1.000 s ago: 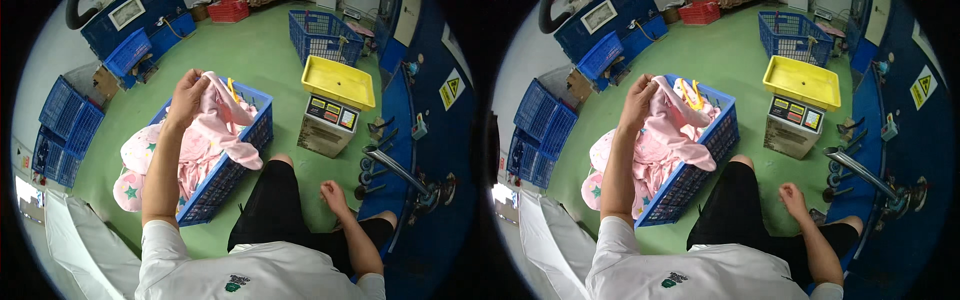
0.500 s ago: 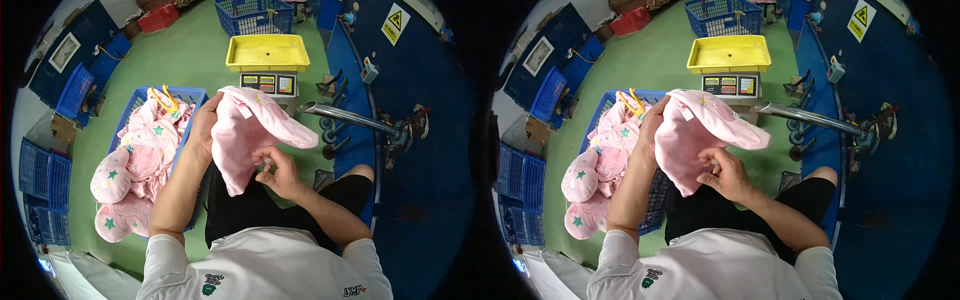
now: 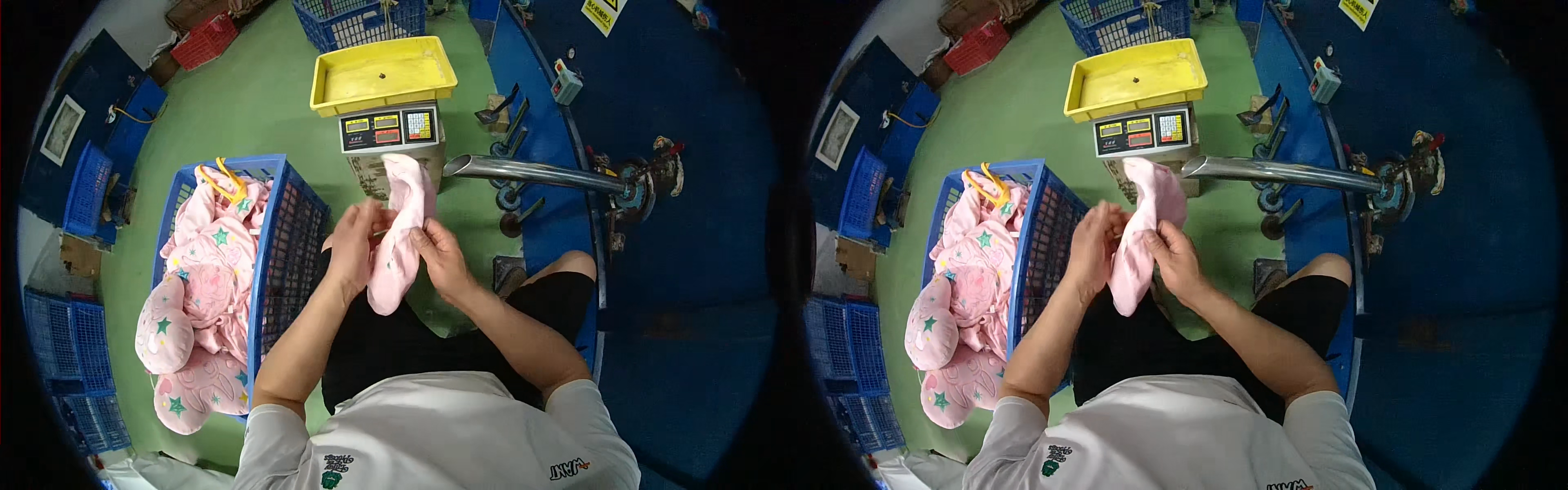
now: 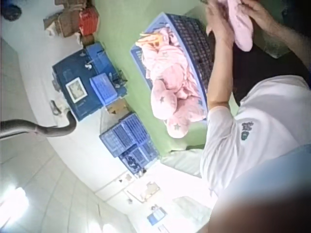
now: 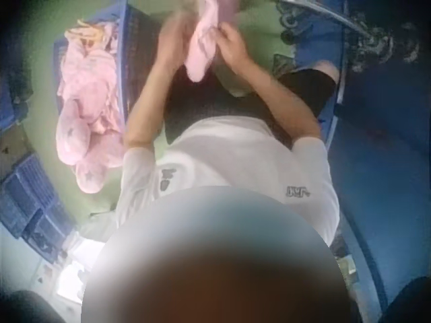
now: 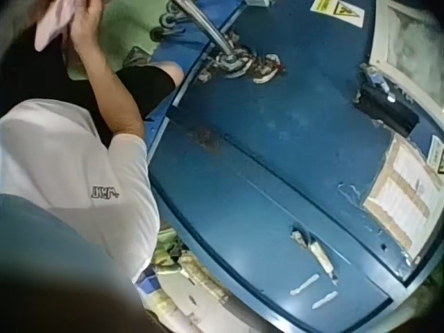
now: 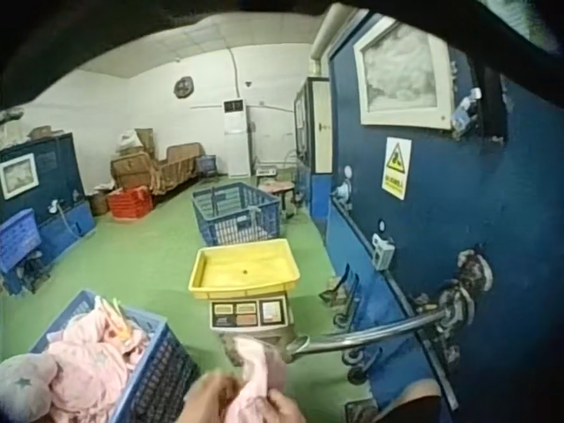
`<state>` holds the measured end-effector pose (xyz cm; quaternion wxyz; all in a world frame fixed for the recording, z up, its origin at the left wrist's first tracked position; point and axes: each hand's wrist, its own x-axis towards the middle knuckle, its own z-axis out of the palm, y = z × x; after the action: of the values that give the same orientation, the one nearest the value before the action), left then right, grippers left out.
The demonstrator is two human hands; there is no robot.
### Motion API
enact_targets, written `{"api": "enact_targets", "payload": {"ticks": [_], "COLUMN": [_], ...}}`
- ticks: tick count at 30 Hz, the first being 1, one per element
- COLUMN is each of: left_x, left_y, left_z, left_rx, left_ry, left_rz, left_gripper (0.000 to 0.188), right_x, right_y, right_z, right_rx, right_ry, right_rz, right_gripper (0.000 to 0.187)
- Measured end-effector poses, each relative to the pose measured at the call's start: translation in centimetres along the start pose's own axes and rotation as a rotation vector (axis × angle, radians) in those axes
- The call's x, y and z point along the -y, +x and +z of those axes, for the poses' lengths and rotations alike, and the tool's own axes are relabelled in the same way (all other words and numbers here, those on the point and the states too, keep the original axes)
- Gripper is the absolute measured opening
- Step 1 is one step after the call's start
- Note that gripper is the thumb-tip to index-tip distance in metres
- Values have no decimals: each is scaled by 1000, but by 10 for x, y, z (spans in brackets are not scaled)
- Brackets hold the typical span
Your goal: Stuffing heart-shaped plush toys with fiberfill and checking their weight on a digital scale.
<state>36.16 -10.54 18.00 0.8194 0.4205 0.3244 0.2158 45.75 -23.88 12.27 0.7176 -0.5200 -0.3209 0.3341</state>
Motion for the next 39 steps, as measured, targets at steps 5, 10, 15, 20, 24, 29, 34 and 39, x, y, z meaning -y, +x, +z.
{"api": "enact_targets", "payload": {"ticks": [5, 10, 15, 20, 24, 29, 34, 39], "left_x": [28, 29, 12, -5, -10, -22, -14, -16], "left_y": [4, 40, 66, 80, 81, 70, 67, 58], "left_z": [6, 24, 52, 83, 109, 130, 138, 141], "left_rx": [150, 219, 240, 272, 205, 158, 47, 223], "left_ry": [302, 282, 74, 267, 682, 1182, 1313, 1197], "left_rz": [-18, 17, -62, 24, 288, 580, 853, 747], "left_gripper": [16, 9, 9, 14, 16, 18, 18, 18], "right_x": [-6, -10, 7, 22, 29, 20, 45, 94], "right_y": [20, 37, 56, 65, 63, 24, 22, 10], "right_z": [-25, -48, -61, -69, -72, -52, -55, -94], "right_rx": [-91, -134, -296, -396, -491, -597, -304, -565], "right_ry": [277, 479, 579, 601, 619, -307, -702, 57], "right_rz": [139, 165, 199, 145, 108, -183, 126, 80], "right_gripper": [19, 21, 21, 21, 21, 24, 29, 41]}}
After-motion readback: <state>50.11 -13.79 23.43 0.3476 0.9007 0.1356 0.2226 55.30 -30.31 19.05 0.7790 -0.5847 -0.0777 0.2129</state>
